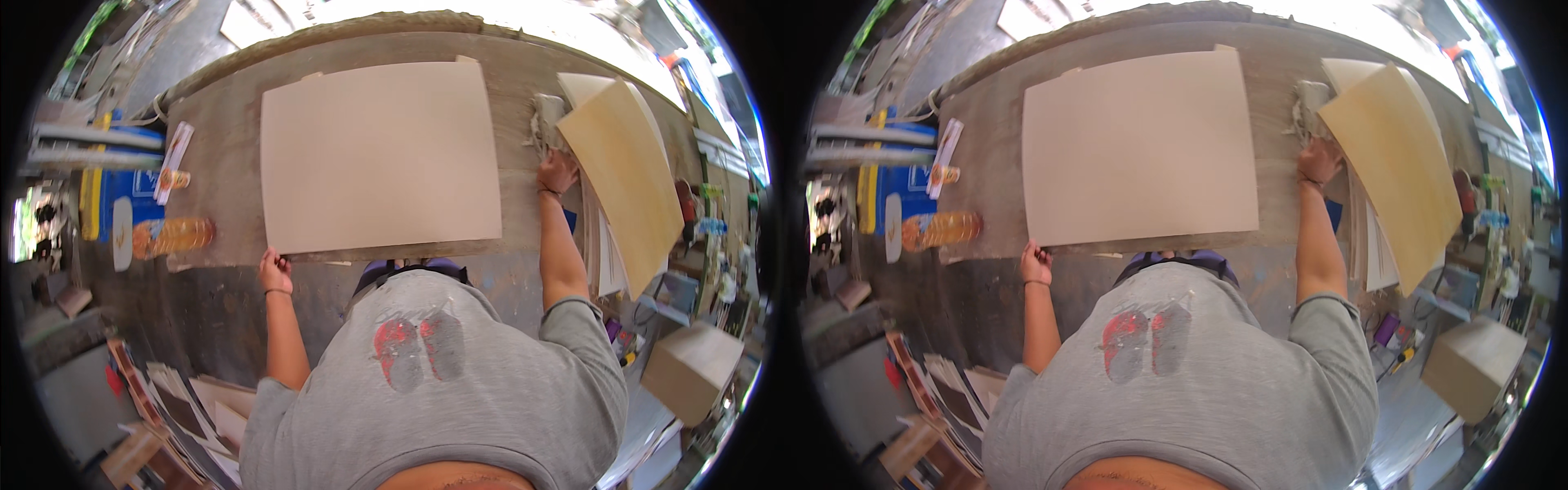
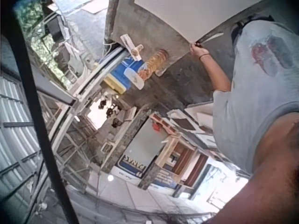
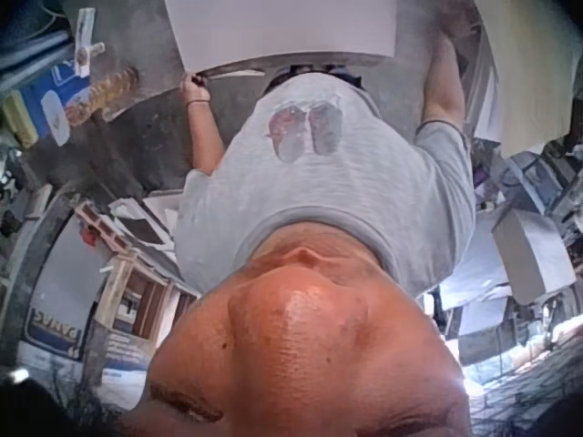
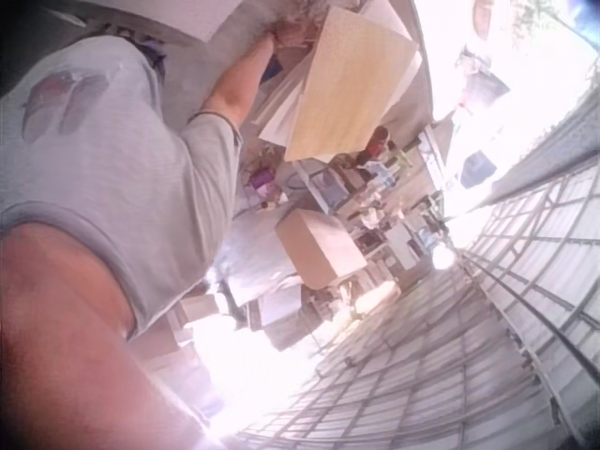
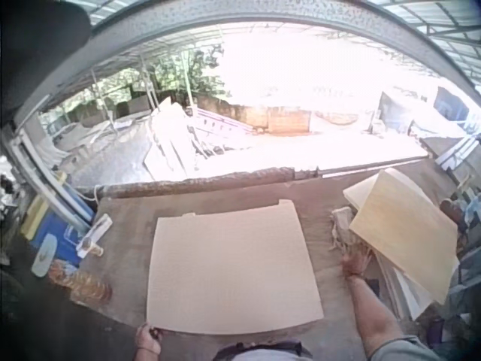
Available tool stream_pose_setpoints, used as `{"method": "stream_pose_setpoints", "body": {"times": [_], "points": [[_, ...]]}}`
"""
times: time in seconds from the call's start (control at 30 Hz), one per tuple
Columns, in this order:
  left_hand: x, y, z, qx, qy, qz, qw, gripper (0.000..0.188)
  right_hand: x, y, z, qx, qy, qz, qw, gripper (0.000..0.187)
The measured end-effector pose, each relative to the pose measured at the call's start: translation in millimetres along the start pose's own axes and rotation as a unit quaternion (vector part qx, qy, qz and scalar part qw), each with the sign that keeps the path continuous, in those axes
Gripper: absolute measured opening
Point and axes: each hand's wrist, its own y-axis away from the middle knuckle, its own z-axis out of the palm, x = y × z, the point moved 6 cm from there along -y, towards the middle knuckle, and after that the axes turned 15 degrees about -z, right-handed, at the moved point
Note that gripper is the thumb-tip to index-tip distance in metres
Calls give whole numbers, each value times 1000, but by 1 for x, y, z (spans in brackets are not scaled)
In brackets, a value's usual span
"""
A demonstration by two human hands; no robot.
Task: The person sands the surface of a wooden panel by hand, pours liquid adhesive from a bottle onto the panel, and spreads the adhesive across the surface using a flat applicator. The person then positions a second sheet onto the adhesive, presses it down by hand, and wipes the edges and surface with a cloth.
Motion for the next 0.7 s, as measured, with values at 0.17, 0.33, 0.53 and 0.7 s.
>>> {"method": "stream_pose_setpoints", "body": {"times": [0.17, 0.33, 0.53, 0.7], "points": [[14, -1, 10, 71, -166, 64, 981, 19, -19, 10, -24, 42, -6, 16, 999, 63], [24, 21, 24, 294, -361, 362, 808, 36, -13, -9, -10, -56, 46, 2, 997, 54], [-7, 115, 131, 213, -375, 547, 718, 40, -49, -10, -46, 48, -143, -65, 986, 44], [-41, 180, 242, -45, -306, 576, 757, 38, -80, -7, -106, 73, -245, 19, 966, 43]]}}
